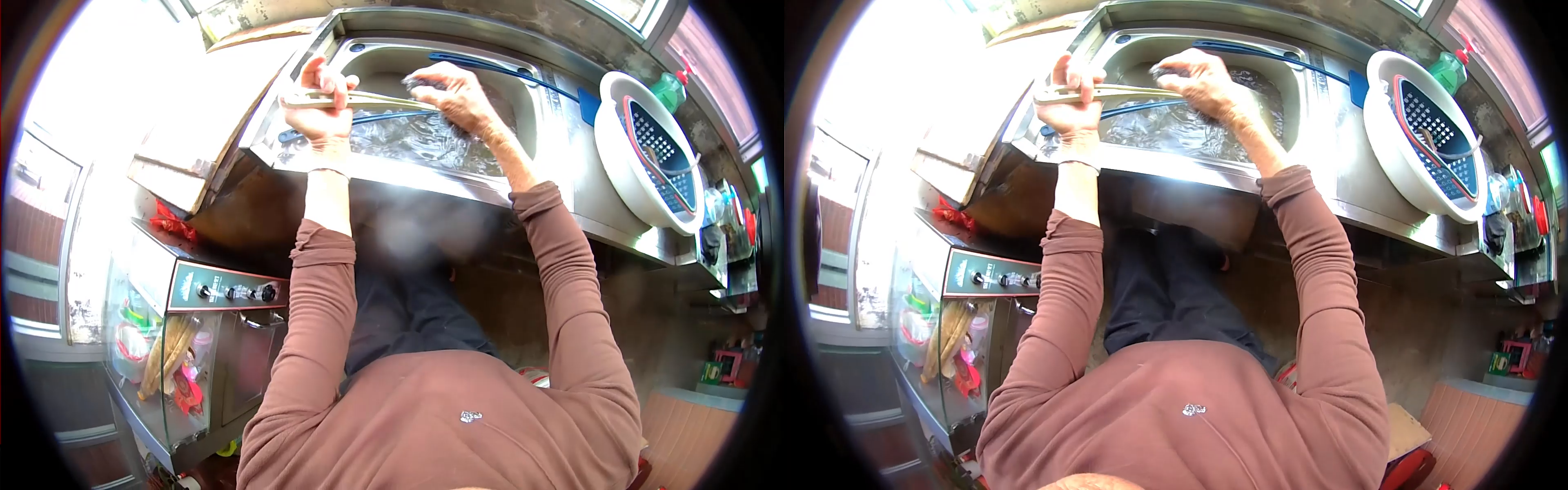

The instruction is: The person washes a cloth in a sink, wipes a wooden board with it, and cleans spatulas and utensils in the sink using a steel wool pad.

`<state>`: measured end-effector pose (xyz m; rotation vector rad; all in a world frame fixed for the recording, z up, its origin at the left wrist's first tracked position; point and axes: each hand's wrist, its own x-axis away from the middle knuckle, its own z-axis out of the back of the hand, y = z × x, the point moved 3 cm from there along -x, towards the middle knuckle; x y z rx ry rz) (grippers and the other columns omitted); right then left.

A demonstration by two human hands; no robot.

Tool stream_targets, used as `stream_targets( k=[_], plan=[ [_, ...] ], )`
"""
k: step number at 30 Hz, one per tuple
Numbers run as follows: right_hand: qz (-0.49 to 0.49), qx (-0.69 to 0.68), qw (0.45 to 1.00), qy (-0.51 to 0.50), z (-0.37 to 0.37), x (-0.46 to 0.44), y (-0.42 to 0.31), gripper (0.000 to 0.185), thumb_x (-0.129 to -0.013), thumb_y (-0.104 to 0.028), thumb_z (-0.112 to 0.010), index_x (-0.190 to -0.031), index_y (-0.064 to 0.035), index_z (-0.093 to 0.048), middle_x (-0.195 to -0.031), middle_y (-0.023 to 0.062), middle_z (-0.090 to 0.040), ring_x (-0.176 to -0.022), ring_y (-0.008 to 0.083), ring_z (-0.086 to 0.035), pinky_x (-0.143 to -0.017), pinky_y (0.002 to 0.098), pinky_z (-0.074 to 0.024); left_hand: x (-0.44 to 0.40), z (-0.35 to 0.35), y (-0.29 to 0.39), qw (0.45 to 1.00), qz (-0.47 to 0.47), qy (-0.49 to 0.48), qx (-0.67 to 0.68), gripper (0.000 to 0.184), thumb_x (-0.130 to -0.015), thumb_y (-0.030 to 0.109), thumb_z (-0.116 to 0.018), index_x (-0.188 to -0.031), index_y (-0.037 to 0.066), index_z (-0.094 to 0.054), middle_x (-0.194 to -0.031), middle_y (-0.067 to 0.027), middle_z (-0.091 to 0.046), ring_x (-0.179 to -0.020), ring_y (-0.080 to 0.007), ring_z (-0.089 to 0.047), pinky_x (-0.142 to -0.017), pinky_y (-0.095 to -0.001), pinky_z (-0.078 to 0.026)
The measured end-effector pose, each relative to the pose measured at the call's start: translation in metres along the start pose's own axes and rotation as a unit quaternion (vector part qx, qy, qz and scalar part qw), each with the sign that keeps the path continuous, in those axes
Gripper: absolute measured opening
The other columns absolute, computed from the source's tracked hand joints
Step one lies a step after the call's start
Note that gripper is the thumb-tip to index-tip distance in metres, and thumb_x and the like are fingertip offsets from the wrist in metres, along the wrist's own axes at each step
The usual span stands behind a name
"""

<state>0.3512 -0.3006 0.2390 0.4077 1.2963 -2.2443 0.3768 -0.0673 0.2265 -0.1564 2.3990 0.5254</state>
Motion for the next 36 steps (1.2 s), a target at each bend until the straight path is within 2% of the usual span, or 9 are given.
stream_targets(
  k=[6, 14, 15, 16, 21, 22, 28, 32, 36],
  plan=[
    [0.177, 0.093, 0.979, -0.037, -0.081, -0.021, -0.047, 0.032, -0.080, -0.022, -0.072, -0.109, -0.0087, -0.071, -0.105, 0.0113, -0.065, -0.098, 0.0275, -0.062, -0.091, 0.0357, -0.0480, 0.035, 0.014, -0.025, 0.983, -0.033, 0.179, -0.023, 0.061, -0.092, 0.043, -0.037, -0.134, -0.001, -0.047, -0.130, -0.0264, -0.053, -0.113, -0.0424, -0.055, -0.102, -0.0525, -0.039],
    [0.097, 0.070, 0.991, -0.067, -0.116, -0.029, -0.061, 0.023, -0.081, -0.023, -0.067, -0.098, -0.0079, -0.073, -0.096, 0.0123, -0.066, -0.092, 0.0287, -0.063, -0.084, 0.0377, -0.0498, 0.032, 0.031, -0.021, 0.963, -0.010, 0.008, 0.270, 0.089, -0.091, 0.073, -0.026, -0.141, -0.001, -0.035, -0.137, -0.0284, -0.044, -0.123, -0.0496, -0.045, -0.108, -0.0569, -0.033],
    [0.082, 0.062, 0.993, -0.062, -0.112, -0.026, -0.054, 0.023, -0.080, -0.023, -0.067, -0.096, -0.0070, -0.073, -0.095, 0.0121, -0.065, -0.091, 0.0284, -0.063, -0.083, 0.0374, -0.0497, 0.036, 0.017, -0.021, 0.989, -0.029, 0.142, -0.038, 0.095, -0.088, 0.078, -0.026, -0.141, 0.000, -0.035, -0.139, -0.0286, -0.044, -0.126, -0.0480, -0.044, -0.108, -0.0581, -0.032],
    [0.066, 0.055, 0.995, -0.054, -0.106, -0.022, -0.045, 0.022, -0.080, -0.022, -0.068, -0.093, -0.0061, -0.072, -0.093, 0.0119, -0.065, -0.090, 0.0281, -0.063, -0.082, 0.0370, -0.0497, 0.038, 0.018, -0.023, 0.983, 0.011, 0.137, 0.124, 0.097, -0.085, 0.080, -0.029, -0.141, 0.000, -0.037, -0.139, -0.0284, -0.045, -0.130, -0.0456, -0.042, -0.109, -0.0595, -0.030],
    [-0.054, 0.186, 0.977, -0.084, -0.055, 0.009, 0.054, 0.017, -0.072, -0.017, -0.065, -0.085, -0.0069, -0.070, -0.089, 0.0136, -0.065, -0.087, 0.0293, -0.064, -0.079, 0.0395, -0.0510, 0.041, 0.005, -0.025, 0.986, 0.100, 0.120, 0.055, 0.113, -0.075, 0.091, -0.025, -0.138, -0.002, -0.042, -0.117, -0.0269, -0.063, -0.111, -0.0401, -0.060, -0.100, -0.0586, -0.039],
    [-0.097, 0.158, 0.977, -0.104, -0.046, 0.012, 0.057, 0.018, -0.072, -0.016, -0.066, -0.086, -0.0065, -0.071, -0.088, 0.0141, -0.068, -0.086, 0.0292, -0.065, -0.078, 0.0384, -0.0518, 0.040, 0.009, -0.028, 0.986, 0.135, 0.095, -0.030, 0.117, -0.074, 0.092, -0.020, -0.130, -0.007, -0.049, -0.081, -0.0158, -0.070, -0.077, -0.0324, -0.068, -0.090, -0.0553, -0.046],
    [-0.085, 0.033, 0.996, -0.011, -0.054, 0.003, 0.033, 0.025, -0.073, -0.017, -0.070, -0.094, -0.0042, -0.071, -0.093, 0.0137, -0.070, -0.085, 0.0227, -0.066, -0.079, 0.0320, -0.0518, 0.048, 0.030, -0.025, 0.980, 0.025, 0.187, 0.065, 0.110, -0.073, 0.092, -0.028, -0.116, -0.004, -0.057, -0.056, -0.0020, -0.051, -0.051, -0.0184, -0.051, -0.078, -0.0473, -0.048],
    [0.030, -0.028, 0.999, -0.015, -0.083, -0.005, -0.024, 0.024, -0.079, -0.017, -0.071, -0.099, -0.0036, -0.071, -0.096, 0.0132, -0.069, -0.088, 0.0231, -0.066, -0.082, 0.0314, -0.0517, 0.043, 0.042, -0.026, 0.977, -0.018, 0.180, 0.110, 0.105, -0.076, 0.089, -0.029, -0.127, 0.000, -0.052, -0.086, -0.0149, -0.070, -0.082, -0.0327, -0.068, -0.092, -0.0561, -0.046],
    [-0.033, -0.097, 0.991, -0.085, -0.100, -0.015, -0.032, 0.026, -0.081, -0.013, -0.069, -0.104, -0.0004, -0.069, -0.098, 0.0100, -0.069, -0.093, 0.0164, -0.062, -0.087, 0.0301, -0.0472, 0.042, 0.015, -0.025, 0.977, -0.002, 0.186, 0.102, 0.112, -0.075, 0.091, -0.025, -0.136, -0.001, -0.047, -0.128, -0.0263, -0.056, -0.128, -0.0479, -0.044, -0.109, -0.0586, -0.032]
  ],
)
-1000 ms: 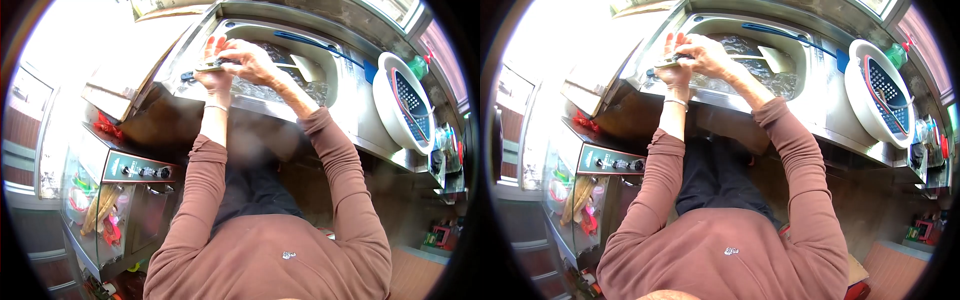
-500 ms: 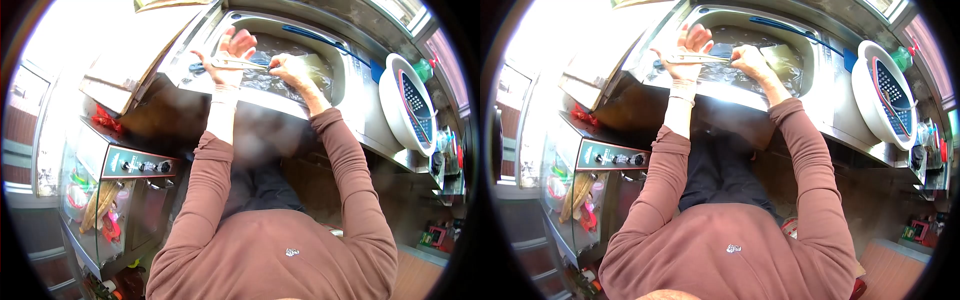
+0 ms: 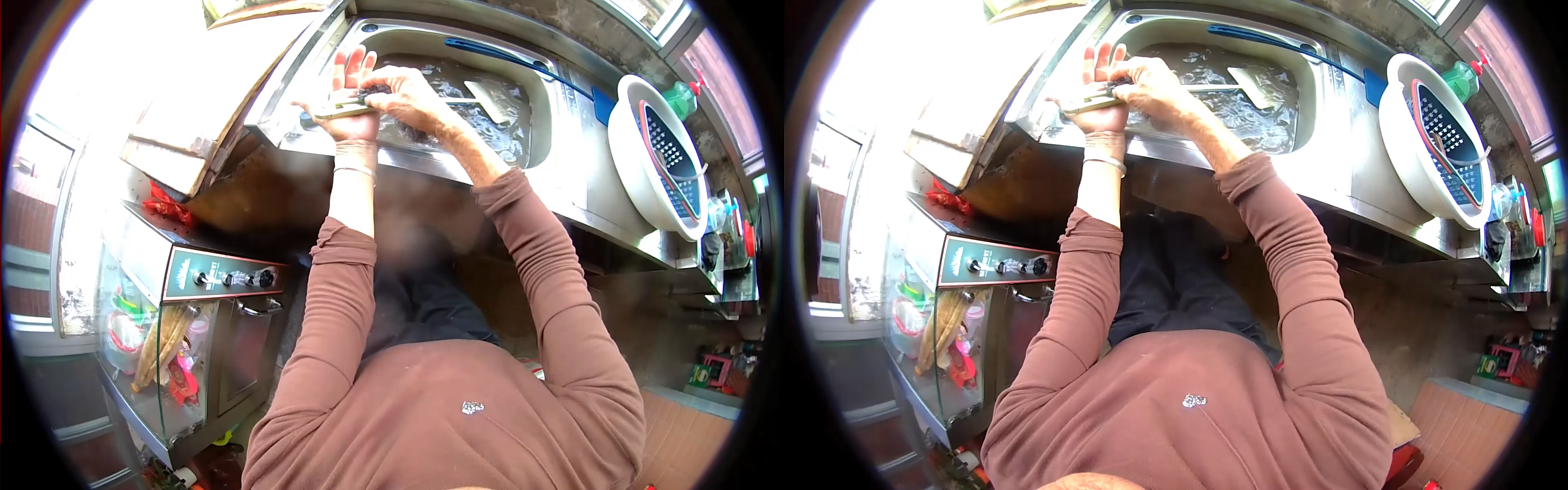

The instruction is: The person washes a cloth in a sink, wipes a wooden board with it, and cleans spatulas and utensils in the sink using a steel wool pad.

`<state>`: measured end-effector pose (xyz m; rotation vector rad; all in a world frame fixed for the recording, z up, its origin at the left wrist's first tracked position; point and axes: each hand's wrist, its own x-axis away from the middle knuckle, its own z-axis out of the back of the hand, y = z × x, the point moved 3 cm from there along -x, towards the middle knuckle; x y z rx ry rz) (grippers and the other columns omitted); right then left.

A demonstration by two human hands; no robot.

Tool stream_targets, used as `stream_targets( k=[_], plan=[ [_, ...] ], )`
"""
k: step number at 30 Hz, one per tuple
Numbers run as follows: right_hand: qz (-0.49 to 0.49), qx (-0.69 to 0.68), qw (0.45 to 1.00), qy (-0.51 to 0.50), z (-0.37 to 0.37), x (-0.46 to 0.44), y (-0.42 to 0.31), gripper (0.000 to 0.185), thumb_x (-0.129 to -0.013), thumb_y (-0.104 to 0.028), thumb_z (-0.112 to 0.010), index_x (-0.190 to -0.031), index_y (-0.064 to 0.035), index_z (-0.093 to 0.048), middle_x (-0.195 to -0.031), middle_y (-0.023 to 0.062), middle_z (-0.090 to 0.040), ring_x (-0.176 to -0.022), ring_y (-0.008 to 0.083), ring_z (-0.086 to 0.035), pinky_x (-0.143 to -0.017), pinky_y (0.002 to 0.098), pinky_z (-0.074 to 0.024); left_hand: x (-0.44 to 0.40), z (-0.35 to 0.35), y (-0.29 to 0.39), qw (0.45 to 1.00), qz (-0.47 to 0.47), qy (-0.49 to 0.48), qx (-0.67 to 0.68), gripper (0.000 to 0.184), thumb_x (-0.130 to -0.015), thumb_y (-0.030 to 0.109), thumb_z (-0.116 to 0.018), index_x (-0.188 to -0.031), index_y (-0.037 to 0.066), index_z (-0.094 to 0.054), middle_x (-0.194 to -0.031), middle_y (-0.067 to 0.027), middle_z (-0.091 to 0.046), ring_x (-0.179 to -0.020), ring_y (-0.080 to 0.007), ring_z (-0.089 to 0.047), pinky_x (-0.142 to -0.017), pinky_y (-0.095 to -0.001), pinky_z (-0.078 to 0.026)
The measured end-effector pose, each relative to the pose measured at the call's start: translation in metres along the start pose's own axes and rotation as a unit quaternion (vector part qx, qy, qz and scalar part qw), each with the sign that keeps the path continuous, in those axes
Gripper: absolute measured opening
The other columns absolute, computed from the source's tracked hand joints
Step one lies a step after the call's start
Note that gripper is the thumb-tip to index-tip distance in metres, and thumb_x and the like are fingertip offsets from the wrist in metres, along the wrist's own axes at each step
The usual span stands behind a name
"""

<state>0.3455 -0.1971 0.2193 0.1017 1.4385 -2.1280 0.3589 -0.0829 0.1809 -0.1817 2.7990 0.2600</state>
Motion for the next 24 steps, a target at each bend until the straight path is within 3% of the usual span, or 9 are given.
stream_targets(
  k=[4, 6, 7, 9, 12, 15, 18, 22, 24],
  plan=[
    [-0.063, -0.043, 0.995, -0.070, 0.016, -0.006, 0.021, 0.032, -0.079, -0.015, -0.071, -0.107, 0.0004, -0.068, -0.095, 0.0082, -0.068, -0.087, 0.0146, -0.061, -0.081, 0.0286, -0.0475, 0.000, -0.001, -0.002, 0.998, 0.021, -0.018, -0.047, 0.112, -0.074, 0.091, -0.025, -0.136, 0.000, -0.047, -0.136, -0.0251, -0.051, -0.135, -0.0480, -0.034, -0.110, -0.0565, -0.030],
    [-0.121, -0.053, 0.986, -0.102, 0.020, -0.006, 0.035, 0.035, -0.079, -0.017, -0.073, -0.110, -0.0015, -0.067, -0.094, 0.0067, -0.067, -0.083, 0.0127, -0.059, -0.075, 0.0261, -0.0478, 0.002, -0.006, -0.003, 0.999, 0.009, 0.019, -0.049, 0.113, -0.073, 0.092, -0.024, -0.130, -0.001, -0.052, -0.112, -0.0221, -0.062, -0.112, -0.0410, -0.054, -0.106, -0.0536, -0.035],
    [-0.139, -0.067, 0.979, -0.134, 0.024, -0.006, 0.032, 0.041, -0.077, -0.020, -0.075, -0.114, -0.0045, -0.065, -0.090, 0.0041, -0.065, -0.077, 0.0104, -0.057, -0.063, 0.0241, -0.0464, 0.003, -0.008, -0.004, 0.998, 0.004, 0.037, -0.051, 0.113, -0.073, 0.092, -0.024, -0.127, -0.002, -0.055, -0.101, -0.0206, -0.068, -0.101, -0.0375, -0.063, -0.104, -0.0522, -0.038],
    [-0.142, -0.083, 0.977, -0.135, 0.024, -0.009, 0.035, 0.044, -0.076, -0.021, -0.076, -0.114, -0.0047, -0.065, -0.090, 0.0033, -0.064, -0.074, 0.0097, -0.056, -0.056, 0.0245, -0.0449, -0.008, 0.031, 0.005, 0.996, 0.055, -0.063, -0.016, 0.113, -0.072, 0.093, -0.022, -0.117, -0.003, -0.061, -0.070, -0.0115, -0.060, -0.066, -0.0254, -0.055, -0.100, -0.0493, -0.041],
    [-0.162, -0.073, 0.974, -0.137, 0.022, -0.014, 0.044, 0.042, -0.073, -0.026, -0.079, -0.106, -0.0040, -0.065, -0.086, 0.0040, -0.065, -0.068, 0.0110, -0.056, -0.050, 0.0266, -0.0442, 0.001, 0.014, 0.003, 0.995, 0.006, 0.056, -0.086, 0.112, -0.072, 0.094, -0.020, -0.097, -0.005, -0.068, -0.040, 0.0013, -0.033, -0.037, -0.0123, -0.023, -0.083, -0.0449, -0.046],
    [-0.228, -0.059, 0.954, -0.185, 0.030, -0.014, 0.049, 0.037, -0.074, -0.031, -0.079, -0.097, -0.0054, -0.065, -0.082, 0.0049, -0.068, -0.065, 0.0114, -0.058, -0.047, 0.0263, -0.0452, 0.003, 0.009, 0.002, 0.997, 0.012, 0.019, -0.069, 0.111, -0.072, 0.094, -0.019, -0.092, -0.004, -0.070, -0.040, 0.0013, -0.033, -0.038, -0.0122, -0.026, -0.069, -0.0419, -0.045],
    [-0.220, -0.103, 0.951, -0.191, 0.038, -0.008, 0.061, 0.037, -0.075, -0.033, -0.078, -0.095, -0.0051, -0.065, -0.085, 0.0044, -0.070, -0.064, 0.0098, -0.058, -0.045, 0.0242, -0.0461, 0.001, 0.007, 0.001, 0.993, 0.046, -0.088, -0.064, 0.111, -0.072, 0.094, -0.019, -0.091, -0.003, -0.070, -0.040, 0.0021, -0.032, -0.039, -0.0123, -0.026, -0.071, -0.0427, -0.045],
    [-0.229, -0.052, 0.948, -0.217, 0.047, -0.001, 0.077, 0.035, -0.079, -0.037, -0.074, -0.098, -0.0073, -0.071, -0.090, 0.0019, -0.071, -0.062, 0.0087, -0.058, -0.043, 0.0236, -0.0465, 0.000, 0.005, -0.001, 0.988, 0.079, -0.120, -0.058, 0.113, -0.069, 0.096, -0.019, -0.086, -0.003, -0.070, -0.040, 0.0010, -0.032, -0.038, -0.0137, -0.028, -0.066, -0.0397, -0.047],
    [-0.237, -0.029, 0.946, -0.221, 0.050, 0.002, 0.077, 0.033, -0.079, -0.038, -0.073, -0.097, -0.0106, -0.074, -0.087, 0.0012, -0.068, -0.060, 0.0094, -0.055, -0.042, 0.0243, -0.0449, 0.003, 0.001, -0.002, 0.987, 0.071, -0.126, -0.074, 0.109, -0.070, 0.095, -0.021, -0.085, -0.001, -0.070, -0.039, 0.0018, -0.032, -0.039, -0.0131, -0.025, -0.063, -0.0379, -0.041]
  ],
)
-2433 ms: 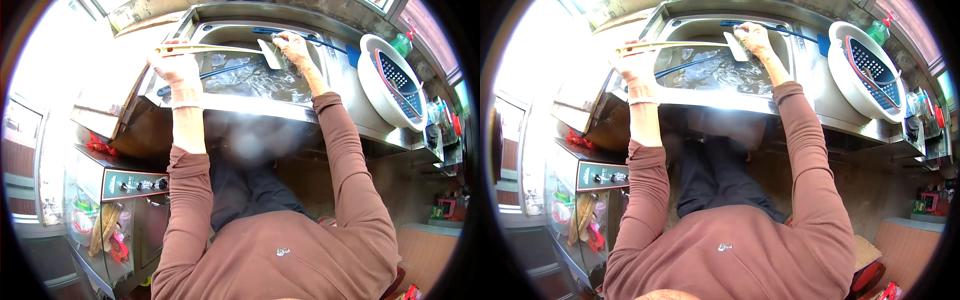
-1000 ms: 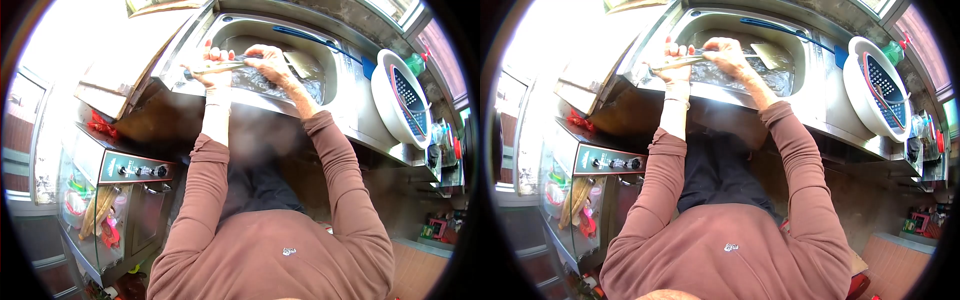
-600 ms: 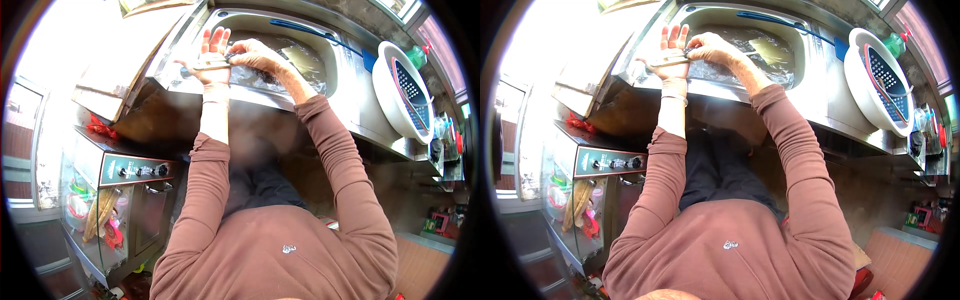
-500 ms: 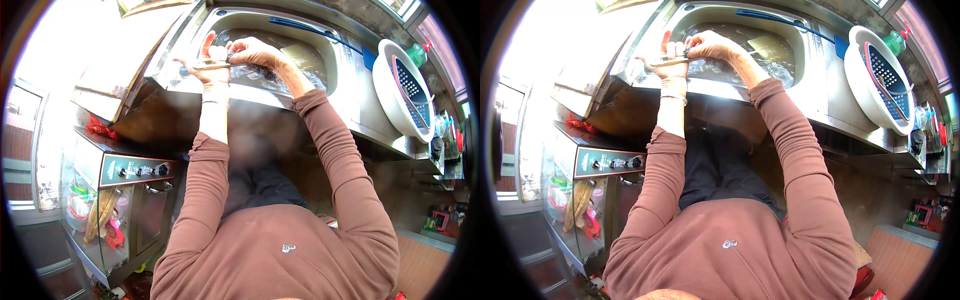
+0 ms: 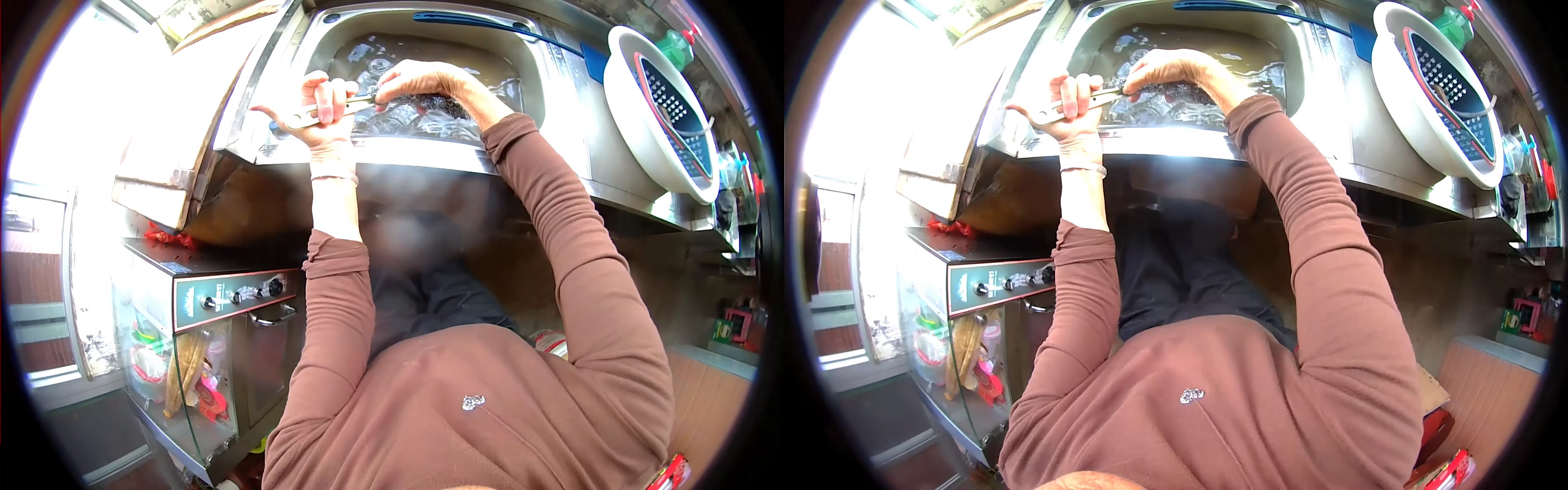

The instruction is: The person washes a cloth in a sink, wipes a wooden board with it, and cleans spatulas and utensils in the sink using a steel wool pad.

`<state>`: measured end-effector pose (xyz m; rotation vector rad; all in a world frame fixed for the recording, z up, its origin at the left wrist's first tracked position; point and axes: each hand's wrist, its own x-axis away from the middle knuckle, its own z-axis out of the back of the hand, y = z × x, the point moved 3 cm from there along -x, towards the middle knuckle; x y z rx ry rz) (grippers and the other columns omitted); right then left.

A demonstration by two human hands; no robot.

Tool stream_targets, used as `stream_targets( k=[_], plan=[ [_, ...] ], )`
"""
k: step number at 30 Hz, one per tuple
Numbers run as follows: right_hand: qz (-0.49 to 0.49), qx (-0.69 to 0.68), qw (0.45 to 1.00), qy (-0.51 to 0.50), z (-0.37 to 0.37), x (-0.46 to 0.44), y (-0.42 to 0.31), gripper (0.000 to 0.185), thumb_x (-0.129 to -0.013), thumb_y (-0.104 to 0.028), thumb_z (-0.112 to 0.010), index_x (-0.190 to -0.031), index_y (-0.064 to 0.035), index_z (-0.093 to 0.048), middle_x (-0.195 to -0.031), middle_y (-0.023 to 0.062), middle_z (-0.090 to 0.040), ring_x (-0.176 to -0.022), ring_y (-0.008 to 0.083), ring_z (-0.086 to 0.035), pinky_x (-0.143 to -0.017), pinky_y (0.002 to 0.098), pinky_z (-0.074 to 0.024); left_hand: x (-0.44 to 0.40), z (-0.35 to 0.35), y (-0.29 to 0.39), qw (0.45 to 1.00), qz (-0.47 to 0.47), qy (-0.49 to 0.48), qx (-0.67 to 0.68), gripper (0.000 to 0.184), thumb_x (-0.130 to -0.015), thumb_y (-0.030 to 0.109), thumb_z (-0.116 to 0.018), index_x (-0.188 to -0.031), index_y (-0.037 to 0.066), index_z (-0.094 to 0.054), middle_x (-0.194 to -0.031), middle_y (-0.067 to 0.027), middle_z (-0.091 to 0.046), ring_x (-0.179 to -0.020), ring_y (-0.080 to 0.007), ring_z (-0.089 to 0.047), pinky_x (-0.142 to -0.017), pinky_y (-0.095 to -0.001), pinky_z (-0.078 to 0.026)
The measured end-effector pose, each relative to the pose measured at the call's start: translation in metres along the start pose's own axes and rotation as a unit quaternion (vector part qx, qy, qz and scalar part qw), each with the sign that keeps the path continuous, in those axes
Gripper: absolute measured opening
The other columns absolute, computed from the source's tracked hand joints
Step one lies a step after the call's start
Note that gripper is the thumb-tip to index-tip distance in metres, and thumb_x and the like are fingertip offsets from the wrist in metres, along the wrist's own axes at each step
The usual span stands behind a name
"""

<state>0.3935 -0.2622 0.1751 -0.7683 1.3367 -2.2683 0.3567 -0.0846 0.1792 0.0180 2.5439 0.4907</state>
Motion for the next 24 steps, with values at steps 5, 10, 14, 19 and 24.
stream_targets(
  k=[5, 10, 14, 19, 24],
  plan=[
    [-0.032, 0.012, 0.999, 0.012, 0.015, 0.008, 0.016, 0.032, -0.075, -0.037, -0.074, -0.093, -0.0110, -0.075, -0.081, 0.0016, -0.064, -0.059, 0.0099, -0.054, -0.042, 0.0256, -0.0437, 0.000, -0.009, 0.003, 0.999, -0.005, -0.039, -0.018, 0.101, -0.071, 0.094, -0.026, -0.085, 0.004, -0.071, -0.039, 0.0034, -0.032, -0.042, -0.0112, -0.020, -0.060, -0.0347, -0.029],
    [-0.037, 0.002, 0.999, 0.036, 0.019, 0.016, 0.024, 0.034, -0.074, -0.041, -0.072, -0.091, -0.0110, -0.074, -0.078, 0.0026, -0.063, -0.060, 0.0112, -0.055, -0.043, 0.0262, -0.0441, 0.000, -0.006, 0.005, 0.998, 0.000, -0.052, -0.021, 0.101, -0.070, 0.095, -0.026, -0.083, 0.004, -0.069, -0.040, 0.0026, -0.034, -0.042, -0.0111, -0.022, -0.059, -0.0343, -0.030],
    [-0.036, 0.050, 0.998, 0.031, 0.027, 0.012, 0.037, 0.034, -0.076, -0.044, -0.069, -0.090, -0.0135, -0.074, -0.079, 0.0028, -0.064, -0.062, 0.0125, -0.057, -0.047, 0.0280, -0.0465, -0.001, -0.005, 0.007, 0.997, -0.002, -0.078, -0.014, 0.104, -0.070, 0.095, -0.026, -0.088, 0.003, -0.070, -0.040, 0.0026, -0.035, -0.042, -0.0112, -0.023, -0.059, -0.0347, -0.032],
    [-0.009, 0.184, 0.979, 0.093, 0.036, 0.009, 0.058, 0.039, -0.080, -0.032, -0.068, -0.110, -0.0077, -0.069, -0.087, 0.0068, -0.066, -0.078, 0.0183, -0.059, -0.070, 0.0329, -0.0516, -0.003, 0.011, 0.005, 0.999, -0.011, -0.046, -0.002, 0.105, -0.071, 0.094, -0.027, -0.094, 0.002, -0.071, -0.042, 0.0032, -0.035, -0.043, -0.0117, -0.025, -0.065, -0.0374, -0.039],
    [0.320, 0.215, 0.889, 0.246, 0.011, 0.010, 0.005, 0.036, -0.079, -0.004, -0.071, -0.114, -0.0106, -0.069, -0.093, 0.0086, -0.065, -0.086, 0.0233, -0.063, -0.078, 0.0320, -0.0514, -0.003, 0.026, 0.009, 0.997, -0.048, 0.003, 0.061, 0.096, -0.079, 0.087, -0.030, -0.097, 0.002, -0.070, -0.044, 0.0025, -0.036, -0.045, -0.0121, -0.030, -0.070, -0.0414, -0.043]
  ],
)
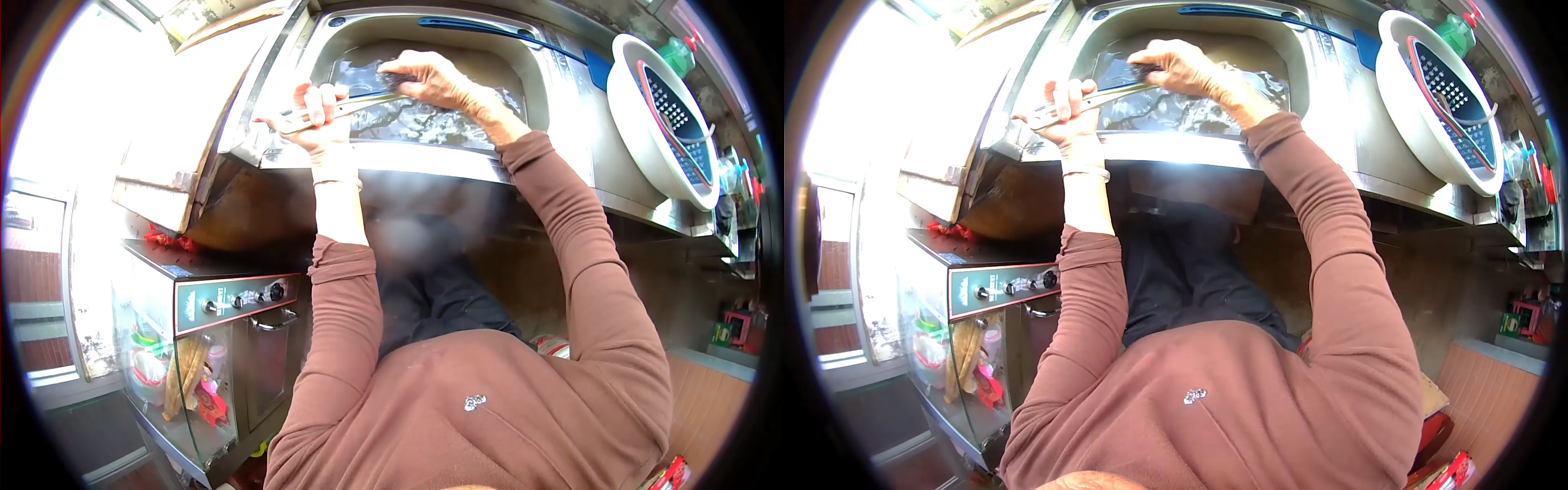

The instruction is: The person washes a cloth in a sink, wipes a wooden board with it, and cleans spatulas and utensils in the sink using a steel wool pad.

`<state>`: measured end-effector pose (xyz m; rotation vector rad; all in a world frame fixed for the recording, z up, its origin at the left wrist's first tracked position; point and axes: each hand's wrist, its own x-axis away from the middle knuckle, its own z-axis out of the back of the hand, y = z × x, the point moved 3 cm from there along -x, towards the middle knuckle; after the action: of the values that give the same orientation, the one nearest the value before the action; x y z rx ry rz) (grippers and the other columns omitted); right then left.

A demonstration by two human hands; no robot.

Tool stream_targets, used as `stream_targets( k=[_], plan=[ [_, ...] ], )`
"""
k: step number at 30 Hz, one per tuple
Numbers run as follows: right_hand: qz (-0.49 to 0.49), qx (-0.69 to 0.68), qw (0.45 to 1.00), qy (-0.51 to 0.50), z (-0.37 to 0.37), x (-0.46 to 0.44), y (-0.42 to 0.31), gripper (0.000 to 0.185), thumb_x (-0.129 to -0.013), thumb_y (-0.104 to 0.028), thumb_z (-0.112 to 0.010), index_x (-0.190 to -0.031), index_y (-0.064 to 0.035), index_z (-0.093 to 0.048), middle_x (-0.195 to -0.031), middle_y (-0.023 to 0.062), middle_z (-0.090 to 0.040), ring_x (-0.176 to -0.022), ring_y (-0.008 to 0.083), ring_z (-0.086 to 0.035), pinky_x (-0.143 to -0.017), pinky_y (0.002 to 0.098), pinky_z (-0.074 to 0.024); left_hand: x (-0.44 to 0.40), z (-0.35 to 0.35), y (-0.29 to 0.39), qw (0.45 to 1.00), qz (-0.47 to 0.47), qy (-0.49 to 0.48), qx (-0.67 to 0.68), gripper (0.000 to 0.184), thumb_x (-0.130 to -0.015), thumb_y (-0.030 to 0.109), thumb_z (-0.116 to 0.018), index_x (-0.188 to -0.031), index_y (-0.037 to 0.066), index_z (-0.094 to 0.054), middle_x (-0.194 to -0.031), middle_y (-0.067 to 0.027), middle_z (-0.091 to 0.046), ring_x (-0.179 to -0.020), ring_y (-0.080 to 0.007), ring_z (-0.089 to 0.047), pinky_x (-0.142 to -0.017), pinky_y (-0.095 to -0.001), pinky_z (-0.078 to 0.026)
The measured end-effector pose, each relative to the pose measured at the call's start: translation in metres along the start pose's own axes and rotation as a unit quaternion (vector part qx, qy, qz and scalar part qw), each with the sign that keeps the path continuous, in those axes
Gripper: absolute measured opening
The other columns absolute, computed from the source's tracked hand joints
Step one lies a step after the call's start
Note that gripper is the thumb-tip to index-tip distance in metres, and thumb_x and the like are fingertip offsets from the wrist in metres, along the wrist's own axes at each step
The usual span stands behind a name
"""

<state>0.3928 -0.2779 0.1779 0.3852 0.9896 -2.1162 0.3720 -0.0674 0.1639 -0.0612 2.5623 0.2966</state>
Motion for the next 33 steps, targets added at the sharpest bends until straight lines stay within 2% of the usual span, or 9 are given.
stream_targets(
  k=[3, 9, 14, 15, 23, 26, 28, 30, 33],
  plan=[
    [0.114, 0.050, 0.992, 0.032, -0.017, -0.008, -0.049, 0.035, -0.080, -0.004, -0.073, -0.113, -0.0144, -0.069, -0.091, 0.0065, -0.063, -0.081, 0.0237, -0.063, -0.070, 0.0313, -0.0531, -0.001, -0.002, -0.003, 1.000, -0.008, -0.018, 0.012, 0.091, -0.081, 0.084, -0.032, -0.096, 0.003, -0.070, -0.044, 0.0020, -0.037, -0.045, -0.0124, -0.032, -0.070, -0.0415, -0.043],
    [0.145, 0.185, 0.972, 0.025, -0.030, -0.006, -0.058, 0.053, -0.079, 0.002, -0.066, -0.126, -0.0214, -0.061, -0.097, 0.0062, -0.062, -0.083, 0.0263, -0.065, -0.067, 0.0322, -0.0550, -0.001, -0.001, -0.004, 1.000, -0.021, 0.017, -0.002, 0.090, -0.081, 0.085, -0.031, -0.087, 0.004, -0.069, -0.042, 0.0017, -0.038, -0.042, -0.0121, -0.031, -0.067, -0.0387, -0.045],
    [0.114, 0.313, 0.943, -0.028, -0.027, 0.008, -0.036, 0.054, -0.082, -0.001, -0.060, -0.135, -0.0114, -0.050, -0.098, 0.0107, -0.059, -0.082, 0.0284, -0.063, -0.061, 0.0339, -0.0547, -0.001, -0.011, -0.005, 0.999, -0.008, 0.017, 0.033, 0.091, -0.077, 0.088, -0.036, -0.084, 0.004, -0.070, -0.041, 0.0011, -0.037, -0.042, -0.0119, -0.030, -0.065, -0.0372, -0.043],
    [0.106, 0.319, 0.942, -0.026, -0.026, 0.008, -0.034, 0.054, -0.083, -0.002, -0.060, -0.135, -0.0095, -0.048, -0.097, 0.0116, -0.058, -0.081, 0.0286, -0.063, -0.060, 0.0343, -0.0545, 0.000, -0.012, -0.006, 0.998, -0.039, 0.058, 0.007, 0.078, -0.079, 0.082, -0.044, -0.078, 0.007, -0.065, -0.041, 0.0030, -0.035, -0.039, -0.0089, -0.025, -0.053, -0.0304, -0.026],
    [0.086, 0.312, 0.934, -0.149, -0.023, 0.019, 0.020, 0.049, -0.093, -0.013, -0.056, -0.139, -0.0038, -0.041, -0.101, 0.0165, -0.056, -0.088, 0.0292, -0.061, -0.074, 0.0347, -0.0538, 0.000, -0.012, 0.004, 0.998, -0.023, 0.032, -0.055, 0.084, -0.078, 0.085, -0.040, -0.078, 0.005, -0.064, -0.042, 0.0032, -0.035, -0.037, -0.0096, -0.026, -0.055, -0.0308, -0.032],
    [0.234, 0.540, 0.778, -0.220, -0.013, 0.057, 0.076, 0.049, -0.093, -0.017, -0.055, -0.138, -0.0012, -0.041, -0.106, 0.0183, -0.057, -0.093, 0.0309, -0.060, -0.081, 0.0359, -0.0532, -0.002, -0.013, 0.008, 0.996, -0.015, 0.015, -0.087, 0.088, -0.076, 0.087, -0.037, -0.081, 0.004, -0.066, -0.042, 0.0029, -0.035, -0.038, -0.0100, -0.026, -0.058, -0.0320, -0.036],
    [0.011, 0.353, 0.901, -0.252, 0.012, 0.064, 0.081, 0.046, -0.094, -0.021, -0.057, -0.134, -0.0023, -0.044, -0.107, 0.0182, -0.060, -0.095, 0.0316, -0.063, -0.079, 0.0357, -0.0546, -0.001, -0.016, 0.007, 0.997, -0.008, 0.012, -0.078, 0.092, -0.075, 0.089, -0.034, -0.082, 0.003, -0.066, -0.043, 0.0027, -0.035, -0.038, -0.0105, -0.026, -0.059, -0.0338, -0.038],
    [-0.046, 0.407, 0.878, -0.246, 0.022, 0.075, 0.100, 0.037, -0.092, -0.018, -0.056, -0.124, -0.0014, -0.049, -0.111, 0.0194, -0.062, -0.101, 0.0338, -0.063, -0.080, 0.0396, -0.0546, -0.002, -0.011, 0.007, 0.998, -0.006, 0.016, -0.056, 0.094, -0.074, 0.091, -0.031, -0.082, 0.004, -0.066, -0.043, 0.0021, -0.036, -0.038, -0.0111, -0.027, -0.058, -0.0351, -0.038],
    [-0.071, 0.436, 0.861, -0.253, 0.012, 0.082, 0.120, 0.020, -0.088, -0.015, -0.054, -0.101, -0.0010, -0.062, -0.094, 0.0160, -0.068, -0.086, 0.0322, -0.068, -0.074, 0.0405, -0.0562, 0.002, 0.001, 0.008, 0.995, -0.017, 0.101, -0.013, 0.098, -0.072, 0.093, -0.029, -0.082, 0.003, -0.066, -0.044, 0.0016, -0.037, -0.040, -0.0120, -0.029, -0.057, -0.0369, -0.038]
  ],
)
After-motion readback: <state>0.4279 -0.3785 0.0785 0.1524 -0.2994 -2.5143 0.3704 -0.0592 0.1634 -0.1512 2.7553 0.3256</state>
